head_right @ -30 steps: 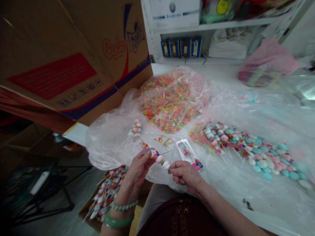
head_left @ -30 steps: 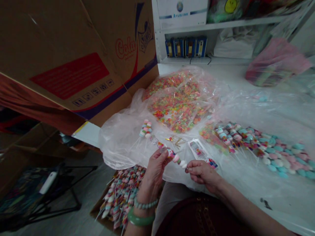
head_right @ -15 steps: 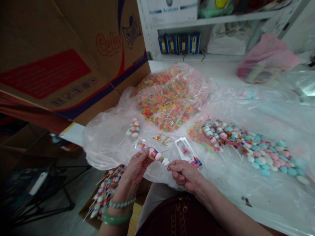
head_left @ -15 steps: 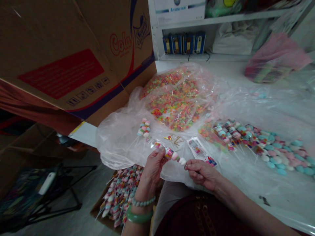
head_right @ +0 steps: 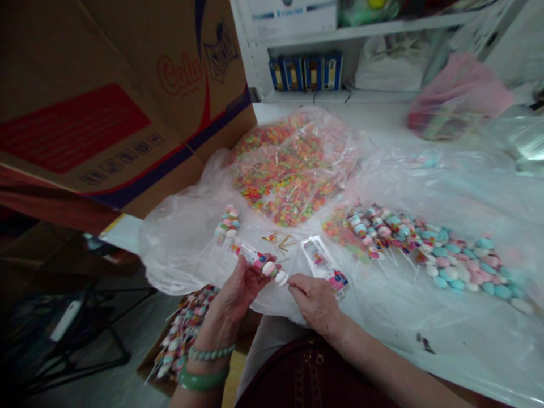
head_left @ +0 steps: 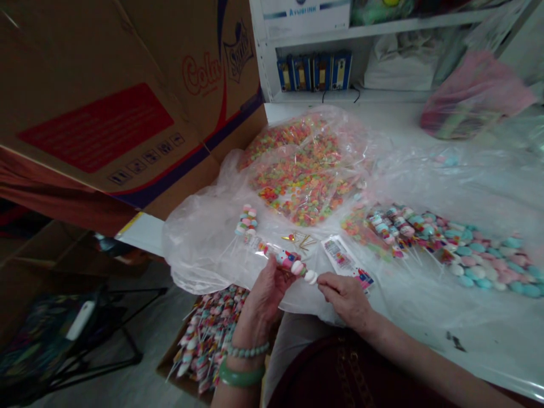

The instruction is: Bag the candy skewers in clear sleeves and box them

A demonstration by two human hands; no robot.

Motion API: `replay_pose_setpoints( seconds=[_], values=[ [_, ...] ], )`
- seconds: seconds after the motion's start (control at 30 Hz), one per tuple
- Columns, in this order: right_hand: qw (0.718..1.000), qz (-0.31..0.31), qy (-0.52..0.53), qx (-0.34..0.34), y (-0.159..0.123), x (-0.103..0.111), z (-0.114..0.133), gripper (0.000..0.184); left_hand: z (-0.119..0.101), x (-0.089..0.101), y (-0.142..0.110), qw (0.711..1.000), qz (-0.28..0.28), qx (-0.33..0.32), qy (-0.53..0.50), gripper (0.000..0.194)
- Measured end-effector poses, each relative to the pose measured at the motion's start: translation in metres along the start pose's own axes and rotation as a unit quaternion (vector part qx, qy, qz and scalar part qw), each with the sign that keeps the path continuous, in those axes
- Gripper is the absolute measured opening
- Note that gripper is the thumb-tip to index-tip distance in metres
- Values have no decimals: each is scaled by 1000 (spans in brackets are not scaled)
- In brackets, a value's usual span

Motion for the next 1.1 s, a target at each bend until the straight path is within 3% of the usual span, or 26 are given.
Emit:
replay_pose_setpoints(
  seconds=[0.13,0.27,0.37,0.43,0.5,0.6,0.7,0.77,0.87,0.97,1.1],
  values=[
    [999,9,47,3,3,0,3,19,0,5,4,998,-10,-22,66,48],
    [998,-36,-25,52,2,3,11,22,2,7,7,988,-22,-80,128,53],
    [995,-42,-58,74,1,2,15,23,9,6,12,994,-13,-49,100,50],
    [997,-28,-28,71,1,1,15,21,8,9,15,997,-18,-36,60,36],
    [998,-3,16,54,3,0,14,19,2,11,19,999,-27,-46,-3,22],
    [998,36,50,-17,7,-5,4,19,-2,12,21,994,-38,-47,-87,31],
    [992,22,47,-118,11,-5,-13,17,0,7,19,993,-31,-42,-102,26],
    [991,-8,9,-135,12,-3,-16,18,2,1,17,994,-10,-59,-90,24],
    [992,-56,-102,-44,12,-3,2,19,4,-5,16,993,5,-86,-77,25],
    [971,-103,-198,86,4,-9,22,20,6,-3,17,992,-9,-95,-84,24],
    [957,-146,-226,112,2,-7,17,20,7,3,18,993,-26,-59,-95,17]
  ],
)
Point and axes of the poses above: each hand's wrist, its own y-axis towards the middle knuckle, its own x-axis out of the back of the hand, z = x × y, the point moved 8 cm from there along y, towards the middle knuckle, and after that the axes turned 11 degrees about -x, right-handed, at the moved point
